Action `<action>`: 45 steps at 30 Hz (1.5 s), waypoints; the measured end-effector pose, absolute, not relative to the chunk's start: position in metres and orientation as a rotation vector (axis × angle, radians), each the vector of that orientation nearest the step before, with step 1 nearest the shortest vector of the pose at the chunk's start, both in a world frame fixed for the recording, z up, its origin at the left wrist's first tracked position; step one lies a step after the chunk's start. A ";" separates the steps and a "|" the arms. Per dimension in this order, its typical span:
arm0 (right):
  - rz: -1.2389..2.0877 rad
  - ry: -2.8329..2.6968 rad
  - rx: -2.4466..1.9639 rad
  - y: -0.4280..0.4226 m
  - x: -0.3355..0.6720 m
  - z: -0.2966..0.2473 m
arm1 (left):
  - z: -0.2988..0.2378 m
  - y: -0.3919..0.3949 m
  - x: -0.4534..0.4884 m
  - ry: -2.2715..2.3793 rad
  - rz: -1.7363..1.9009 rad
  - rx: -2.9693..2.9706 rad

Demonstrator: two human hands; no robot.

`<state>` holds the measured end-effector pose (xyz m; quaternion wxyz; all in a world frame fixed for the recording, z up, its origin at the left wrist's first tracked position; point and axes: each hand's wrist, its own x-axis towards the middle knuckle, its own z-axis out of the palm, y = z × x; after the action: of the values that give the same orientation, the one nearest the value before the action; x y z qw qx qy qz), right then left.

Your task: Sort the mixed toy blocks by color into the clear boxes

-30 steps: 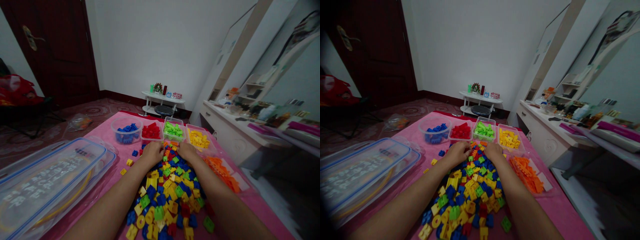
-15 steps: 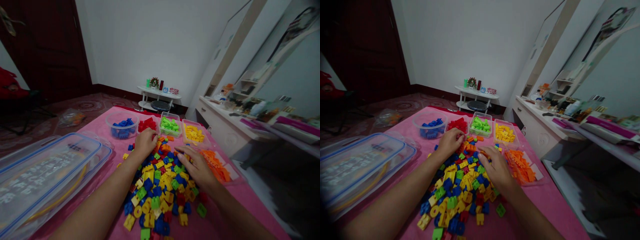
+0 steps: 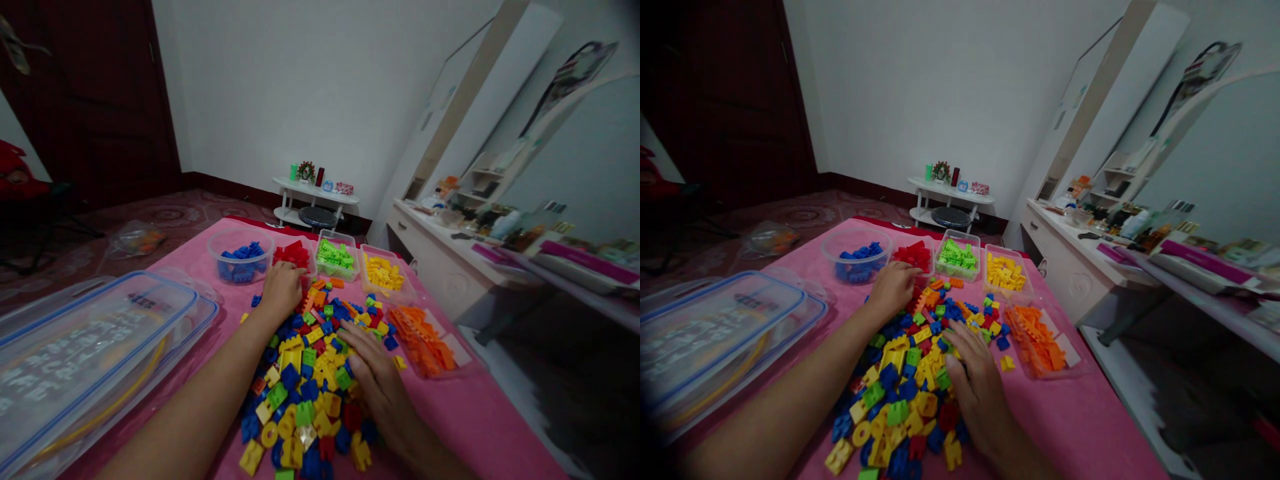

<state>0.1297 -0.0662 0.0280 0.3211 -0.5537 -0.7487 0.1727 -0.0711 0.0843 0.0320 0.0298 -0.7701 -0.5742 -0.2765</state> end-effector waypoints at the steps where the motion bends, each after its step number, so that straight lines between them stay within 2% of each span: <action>1: 0.390 -1.998 -1.414 -0.057 0.125 0.037 | 0.033 0.084 -0.072 -1.779 -0.816 -2.390; 5: 0.072 -1.981 -1.374 0.009 0.117 0.061 | 0.037 0.082 -0.073 -1.801 -0.739 -2.400; 8: -0.132 -2.007 -1.584 0.069 0.116 0.064 | 0.039 0.081 -0.073 -1.805 -0.721 -2.393; 10: -0.158 -2.069 -1.826 0.101 0.118 0.058 | 0.038 0.081 -0.073 -1.799 -0.735 -2.376; 13: -0.107 -2.133 -1.967 0.127 0.119 0.048 | 0.036 0.082 -0.073 -1.802 -0.768 -2.363; 24: -0.008 -2.321 -2.032 0.121 0.140 0.051 | 0.039 0.085 -0.076 -1.934 -0.819 -2.337; 32: 0.013 -2.317 -1.930 0.094 0.136 0.049 | 0.030 0.091 -0.079 -1.800 -0.915 -2.388; 38: 0.012 -2.126 -1.779 0.075 0.143 0.071 | 0.035 0.095 -0.076 -1.641 -1.357 -2.428; 42: 0.261 -2.013 -1.534 0.051 0.133 0.077 | 0.046 0.095 -0.071 -1.624 -1.891 -2.424; 45: 0.291 -2.111 -1.417 0.037 0.116 0.065 | 0.054 0.095 -0.069 -1.677 -2.358 -2.452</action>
<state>0.1164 0.0370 0.0652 0.2870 -0.5305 -0.7901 0.1091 -0.0690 0.0949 0.0541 -0.3198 -0.6125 -0.4190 -0.5891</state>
